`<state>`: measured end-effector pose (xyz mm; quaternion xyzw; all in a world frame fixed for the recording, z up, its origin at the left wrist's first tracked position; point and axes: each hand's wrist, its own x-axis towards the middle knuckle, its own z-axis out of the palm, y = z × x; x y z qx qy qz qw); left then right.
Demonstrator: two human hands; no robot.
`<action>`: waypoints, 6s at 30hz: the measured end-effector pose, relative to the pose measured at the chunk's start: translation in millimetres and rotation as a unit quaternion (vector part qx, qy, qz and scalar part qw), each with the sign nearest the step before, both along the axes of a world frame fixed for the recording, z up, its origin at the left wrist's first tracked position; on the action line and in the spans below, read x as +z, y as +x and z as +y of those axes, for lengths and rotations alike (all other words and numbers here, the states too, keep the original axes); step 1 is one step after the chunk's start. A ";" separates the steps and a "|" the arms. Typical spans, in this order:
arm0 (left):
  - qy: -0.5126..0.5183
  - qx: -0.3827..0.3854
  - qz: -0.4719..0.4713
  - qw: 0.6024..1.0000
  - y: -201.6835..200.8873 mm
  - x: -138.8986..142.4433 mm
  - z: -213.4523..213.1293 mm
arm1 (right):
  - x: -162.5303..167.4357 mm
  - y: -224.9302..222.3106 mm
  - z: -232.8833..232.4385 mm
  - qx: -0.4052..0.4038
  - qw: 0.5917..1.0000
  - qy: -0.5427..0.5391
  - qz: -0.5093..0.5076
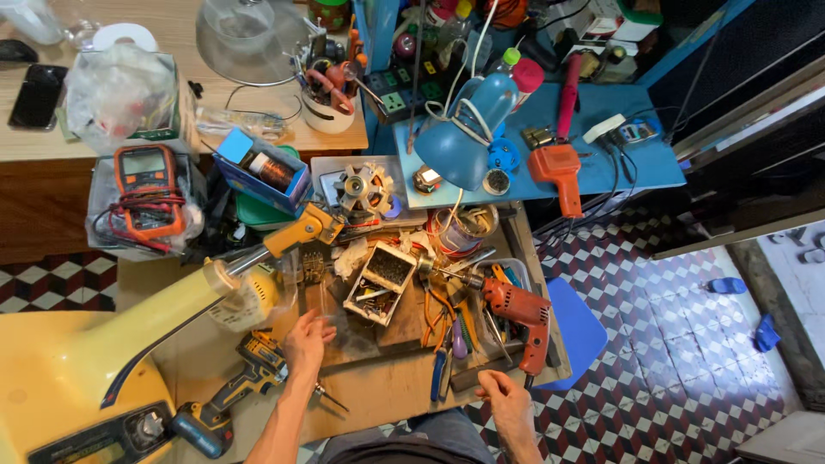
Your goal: The person uses a red heat gun to apply heat to a small cylindrical metal component, then wipes it with a white cloth. They continue to wipe and handle the component and a nearby motor-like assembly, using a screwdriver to adjust parts. The person places the components on the workbench and continues to wipe and manipulate them.
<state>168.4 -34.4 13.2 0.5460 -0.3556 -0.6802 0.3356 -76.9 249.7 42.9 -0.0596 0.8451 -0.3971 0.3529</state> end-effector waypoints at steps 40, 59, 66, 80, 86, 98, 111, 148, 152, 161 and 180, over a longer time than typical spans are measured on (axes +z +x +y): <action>-0.144 -0.076 -0.228 0.960 1.2 8.9 -47.3 | 44.6 51.4 -59.5 0.161 0.984 0.055 0.050; -0.395 -0.290 -0.593 0.640 -28.7 31.3 -86.5 | 34.1 8.9 -91.7 0.160 0.977 0.140 -0.011; -0.314 -0.457 -0.604 0.573 -35.5 -21.4 -155.4 | 19.1 -3.6 -80.5 0.116 0.987 0.109 -0.028; -0.302 -0.477 -0.544 0.621 -28.1 24.2 -149.0 | 4.0 -9.0 -66.5 0.131 0.983 0.124 -0.024; -0.362 -0.396 -0.505 0.676 -29.2 0.4 -150.9 | -12.2 -13.9 -65.8 0.126 0.984 0.123 -0.038; -0.345 -0.445 -0.520 0.642 -19.6 5.2 -152.6 | -53.8 -16.5 -43.9 0.125 0.982 0.136 -0.045; -0.416 -0.333 -0.449 0.717 -7.0 28.2 -105.2 | 7.6 8.0 -78.4 0.212 0.971 0.114 -0.012; -0.210 -0.210 -0.332 0.895 -10.8 12.7 -4.5 | -8.7 -26.3 -123.3 0.175 0.980 0.024 0.096; -0.260 -0.180 -0.339 0.886 -29.5 -14.0 -37.5 | -1.0 -21.0 -149.2 0.209 0.975 0.076 0.023; -0.322 -0.325 -0.327 0.827 -85.5 -23.7 -109.4 | 38.4 -37.0 -183.2 0.187 0.980 -0.004 0.074; -0.023 -0.151 -0.247 0.957 -42.4 34.9 -34.4 | -104.2 -105.3 -396.1 0.557 0.769 0.183 0.253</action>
